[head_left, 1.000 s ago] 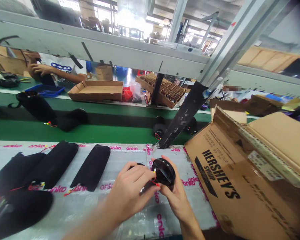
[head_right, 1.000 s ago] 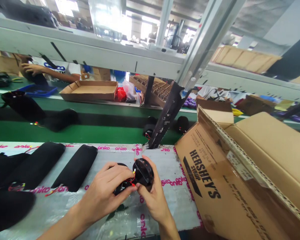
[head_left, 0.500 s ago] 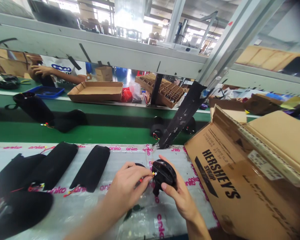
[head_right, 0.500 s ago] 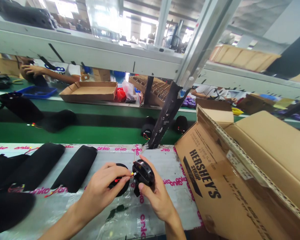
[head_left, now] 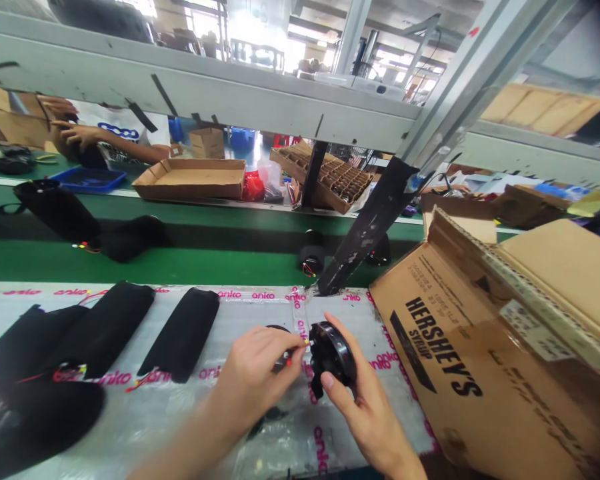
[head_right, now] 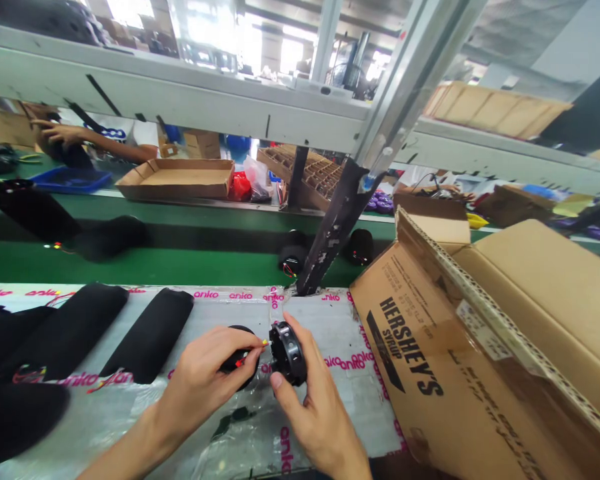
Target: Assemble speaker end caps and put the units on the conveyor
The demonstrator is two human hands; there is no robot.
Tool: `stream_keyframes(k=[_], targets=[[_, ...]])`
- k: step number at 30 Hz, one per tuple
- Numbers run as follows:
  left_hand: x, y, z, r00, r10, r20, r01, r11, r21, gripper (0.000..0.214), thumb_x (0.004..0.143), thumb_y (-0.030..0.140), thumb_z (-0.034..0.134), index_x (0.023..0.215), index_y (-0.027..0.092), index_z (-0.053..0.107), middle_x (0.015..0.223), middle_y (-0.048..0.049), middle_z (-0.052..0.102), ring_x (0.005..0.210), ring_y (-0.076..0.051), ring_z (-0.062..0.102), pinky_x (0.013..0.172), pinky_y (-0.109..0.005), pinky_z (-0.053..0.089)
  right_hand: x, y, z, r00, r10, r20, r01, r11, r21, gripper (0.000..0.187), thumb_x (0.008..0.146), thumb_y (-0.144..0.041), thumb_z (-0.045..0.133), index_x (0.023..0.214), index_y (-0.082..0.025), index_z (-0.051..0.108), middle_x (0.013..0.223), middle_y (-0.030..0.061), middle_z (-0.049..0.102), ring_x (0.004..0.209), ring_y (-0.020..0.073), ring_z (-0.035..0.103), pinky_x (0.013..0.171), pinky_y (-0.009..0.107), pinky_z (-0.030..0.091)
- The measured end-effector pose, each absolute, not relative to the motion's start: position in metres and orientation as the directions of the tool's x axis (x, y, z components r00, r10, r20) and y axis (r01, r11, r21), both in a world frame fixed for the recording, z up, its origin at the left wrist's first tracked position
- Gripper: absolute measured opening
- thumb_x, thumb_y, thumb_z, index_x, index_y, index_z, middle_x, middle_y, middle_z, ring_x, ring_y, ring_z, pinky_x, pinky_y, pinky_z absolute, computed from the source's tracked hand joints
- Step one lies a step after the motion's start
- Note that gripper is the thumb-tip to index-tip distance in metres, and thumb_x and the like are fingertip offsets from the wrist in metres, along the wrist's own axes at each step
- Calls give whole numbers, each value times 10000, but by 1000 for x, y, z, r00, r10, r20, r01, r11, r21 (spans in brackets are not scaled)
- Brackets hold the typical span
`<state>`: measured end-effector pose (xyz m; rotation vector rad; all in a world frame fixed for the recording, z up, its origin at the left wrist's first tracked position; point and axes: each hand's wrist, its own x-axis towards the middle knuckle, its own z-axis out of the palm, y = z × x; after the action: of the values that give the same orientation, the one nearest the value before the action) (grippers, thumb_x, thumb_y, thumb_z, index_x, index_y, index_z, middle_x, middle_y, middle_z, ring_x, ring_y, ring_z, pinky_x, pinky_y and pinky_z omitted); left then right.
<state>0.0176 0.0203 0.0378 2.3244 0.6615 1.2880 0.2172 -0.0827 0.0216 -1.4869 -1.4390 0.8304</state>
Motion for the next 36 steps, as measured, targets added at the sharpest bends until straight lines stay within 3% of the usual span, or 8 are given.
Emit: stream_keyframes(k=[5, 10, 15, 20, 23, 28, 31, 36], targets=[[14, 24, 38, 530, 561, 636, 182, -808, 561, 100, 1052, 144, 671, 1111, 212, 714, 1012, -20, 827, 894, -188, 791, 848, -311, 600, 214, -81, 24, 43, 992, 118, 415, 90, -906, 703, 1099, -445, 621, 1722, -426, 299, 1795, 18, 362, 1650, 287, 370, 1365, 528, 314], [-9, 32, 52, 652, 520, 552, 108, -784, 612, 130, 1037, 194, 708, 1153, 230, 756, 1224, -99, 741, 1120, -231, 750, 970, -337, 634, 218, -75, 26, -7, 991, 137, 376, 129, -918, 692, 1096, -452, 630, 1720, -405, 334, 1791, 36, 375, 1649, 301, 370, 1359, 524, 324], [-24, 39, 62, 726, 375, 577, -110, -765, 635, 180, 1029, 75, 685, 1087, 232, 752, 1064, -44, 828, 1110, -215, 765, 1053, -359, 610, 218, -74, 23, -35, 995, 89, 321, 96, -942, 696, 1088, -474, 642, 1717, -370, 364, 1792, 49, 374, 1659, 319, 346, 1378, 550, 260], [-19, 37, 63, 778, 321, 540, -86, -798, 597, 120, 1045, 132, 693, 1070, 237, 745, 1016, -37, 833, 1050, -226, 746, 1025, -389, 579, 216, -73, 21, 13, 998, 65, 223, 60, -973, 709, 1077, -484, 657, 1715, -349, 380, 1775, 63, 409, 1634, 318, 400, 1368, 524, 295], [-12, 34, 60, 720, 356, 596, -65, -820, 568, 134, 1060, 112, 644, 1061, 223, 718, 961, -46, 795, 936, -213, 718, 932, -373, 567, 216, -75, 20, 9, 999, 32, 163, 30, -986, 699, 1069, -509, 658, 1703, -357, 404, 1779, 54, 403, 1644, 312, 383, 1375, 523, 269], [-1, 27, 57, 600, 507, 618, 98, -814, 573, 146, 1009, 59, 650, 1026, 202, 679, 913, -48, 735, 844, -193, 670, 776, -307, 544, 213, -80, 13, 6, 1000, -6, -31, -6, -999, 600, 1129, -552, 457, 1704, -397, 380, 1806, 3, 348, 1685, 287, 289, 1361, 540, 283], [3, 24, 60, 602, 529, 598, 175, -818, 548, 142, 1012, 63, 639, 1001, 200, 676, 901, -39, 726, 823, -186, 673, 747, -290, 540, 211, -81, 9, 2, 1000, 2, -73, 2, -997, 641, 1113, -556, 471, 1716, -373, 359, 1802, 12, 355, 1681, 299, 296, 1343, 533, 324], [5, 23, 63, 634, 544, 550, 205, -804, 559, 131, 1034, 96, 622, 1015, 211, 682, 922, -30, 745, 824, -182, 704, 737, -277, 555, 215, -82, 11, 8, 999, 37, -65, 37, -997, 656, 1095, -567, 492, 1709, -355, 395, 1767, 26, 425, 1648, 321, 369, 1363, 537, 281]])
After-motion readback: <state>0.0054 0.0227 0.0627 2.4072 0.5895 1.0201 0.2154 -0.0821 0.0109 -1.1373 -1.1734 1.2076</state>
